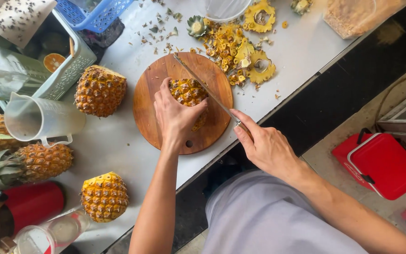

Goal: The recorder is peeling multiple pineapples at a food stall.

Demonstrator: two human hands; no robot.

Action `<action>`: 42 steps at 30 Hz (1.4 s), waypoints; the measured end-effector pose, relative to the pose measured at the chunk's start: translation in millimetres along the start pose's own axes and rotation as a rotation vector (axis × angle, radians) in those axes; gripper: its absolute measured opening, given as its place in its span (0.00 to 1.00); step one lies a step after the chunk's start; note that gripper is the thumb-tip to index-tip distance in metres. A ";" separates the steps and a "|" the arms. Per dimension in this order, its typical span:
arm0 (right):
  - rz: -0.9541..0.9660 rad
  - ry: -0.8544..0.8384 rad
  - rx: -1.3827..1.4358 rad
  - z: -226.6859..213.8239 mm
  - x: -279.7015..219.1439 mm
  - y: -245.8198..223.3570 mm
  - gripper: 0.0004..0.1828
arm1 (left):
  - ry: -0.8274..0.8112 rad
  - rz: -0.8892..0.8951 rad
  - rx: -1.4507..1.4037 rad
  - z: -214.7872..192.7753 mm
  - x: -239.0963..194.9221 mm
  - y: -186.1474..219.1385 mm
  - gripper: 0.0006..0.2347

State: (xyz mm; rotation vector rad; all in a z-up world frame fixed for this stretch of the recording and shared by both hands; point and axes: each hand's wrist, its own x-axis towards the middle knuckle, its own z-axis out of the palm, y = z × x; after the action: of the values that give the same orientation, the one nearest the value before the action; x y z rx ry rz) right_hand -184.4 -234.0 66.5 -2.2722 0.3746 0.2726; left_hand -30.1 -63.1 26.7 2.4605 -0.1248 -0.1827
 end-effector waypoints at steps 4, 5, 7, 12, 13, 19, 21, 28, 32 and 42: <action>0.034 -0.107 0.031 -14.1 -9.8 21.8 0.26 | 0.010 -0.017 0.049 0.3 0.4 8.9 0.44; 0.029 -0.118 0.036 -19.0 -7.8 24.2 0.26 | 0.013 -0.027 0.056 0.7 0.9 10.2 0.44; 0.115 -0.226 0.044 -27.2 -7.9 30.2 0.29 | 0.012 -0.045 0.057 2.9 -3.2 10.5 0.43; -0.091 -0.173 0.125 -20.7 45.3 24.3 0.25 | 0.079 0.040 0.056 9.4 -4.7 -1.1 0.41; -0.127 -0.163 0.149 -16.5 54.8 20.8 0.25 | 0.103 0.077 0.058 8.2 -4.9 -3.1 0.40; 0.014 -0.229 0.120 -22.8 12.7 45.8 0.27 | 0.031 0.003 0.006 1.7 -0.4 1.6 0.39; -0.011 -0.211 0.139 -16.2 34.2 29.9 0.26 | 0.030 0.024 -0.004 1.5 -1.2 -0.5 0.39; 0.069 -0.246 0.195 -19.0 23.7 17.9 0.29 | -0.009 0.099 -0.100 -6.7 7.9 -16.3 0.39; 0.095 -0.225 0.182 1.2 33.3 17.9 0.30 | -0.065 0.092 -0.142 -8.3 7.4 -20.4 0.38; 0.115 -0.263 0.213 7.2 30.0 15.2 0.28 | -0.138 -0.023 -0.367 -15.8 13.5 -23.8 0.37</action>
State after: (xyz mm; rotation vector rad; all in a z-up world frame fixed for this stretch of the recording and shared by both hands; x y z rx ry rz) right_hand -162.3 -243.7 42.0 -1.9791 0.3779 0.5574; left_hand -13.1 -36.8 22.7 2.0842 -0.1112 -0.3534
